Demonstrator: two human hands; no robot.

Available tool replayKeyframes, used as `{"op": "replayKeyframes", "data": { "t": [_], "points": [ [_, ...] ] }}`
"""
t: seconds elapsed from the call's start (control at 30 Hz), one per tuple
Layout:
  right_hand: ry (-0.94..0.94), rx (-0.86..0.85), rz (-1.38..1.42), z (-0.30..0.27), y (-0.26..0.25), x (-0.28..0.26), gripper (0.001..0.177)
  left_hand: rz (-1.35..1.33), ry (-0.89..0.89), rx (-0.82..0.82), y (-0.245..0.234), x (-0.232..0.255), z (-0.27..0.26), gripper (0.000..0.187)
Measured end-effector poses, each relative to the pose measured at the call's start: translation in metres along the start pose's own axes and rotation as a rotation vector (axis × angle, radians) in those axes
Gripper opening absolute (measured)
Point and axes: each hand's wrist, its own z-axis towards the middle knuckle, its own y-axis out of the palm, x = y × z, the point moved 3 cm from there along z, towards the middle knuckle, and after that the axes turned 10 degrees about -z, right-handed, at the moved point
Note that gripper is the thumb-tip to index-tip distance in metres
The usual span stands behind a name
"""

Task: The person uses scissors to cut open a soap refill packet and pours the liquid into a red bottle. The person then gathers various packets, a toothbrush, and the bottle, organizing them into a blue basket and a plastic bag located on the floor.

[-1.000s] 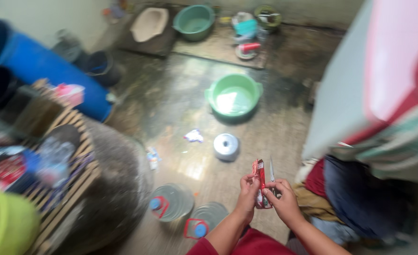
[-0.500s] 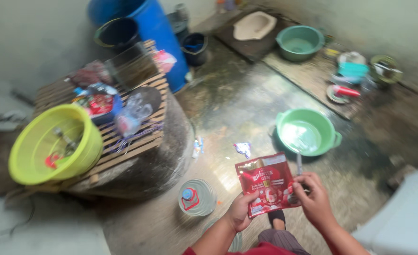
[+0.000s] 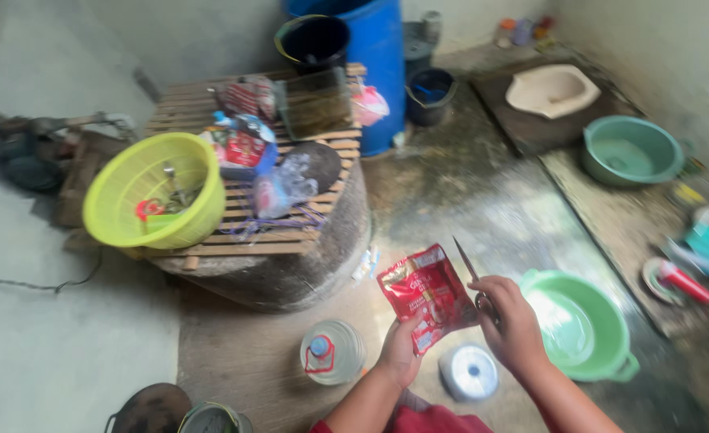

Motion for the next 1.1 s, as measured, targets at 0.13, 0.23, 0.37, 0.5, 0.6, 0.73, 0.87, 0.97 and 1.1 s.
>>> {"op": "replayKeyframes", "data": {
  "t": [0.13,0.23,0.37,0.5,0.6,0.73,0.87,0.97,1.1],
  "points": [
    [-0.13,0.026,-0.028,0.054,0.034,-0.002,0.037,-0.006,0.063,0.022,-0.01,0.032,0.032,0.04],
    [-0.007,-0.265,0.29,0.087,0.095,0.009,0.04,-0.082,0.108,0.013,-0.021,0.057,0.059,0.044],
    [0.046,-0.399,0.413,0.146,0.169,-0.003,0.04,-0.101,0.119,-0.017,-0.016,0.109,0.107,0.041],
    [-0.339,-0.165,-0.089,0.198,0.204,-0.035,0.039,-0.146,0.105,0.157,-0.026,0.162,0.139,0.039],
    [-0.261,-0.172,-0.258,0.231,0.227,-0.045,0.041,-0.145,0.112,0.173,-0.032,0.194,0.173,0.037],
    [-0.268,-0.296,-0.294,0.276,0.247,-0.056,0.043,-0.19,0.188,0.193,-0.044,0.226,0.212,0.036],
    [-0.282,-0.444,-0.201,0.324,0.266,-0.054,0.066,-0.164,0.325,0.163,-0.049,0.259,0.253,0.039],
    [-0.104,-0.573,0.008,0.361,0.289,-0.029,0.065,-0.136,0.363,0.198,-0.05,0.275,0.275,0.044],
    [-0.006,-0.722,0.226,0.403,0.325,0.015,0.048,-0.157,0.41,0.229,-0.032,0.298,0.307,0.048]
  ]
}}
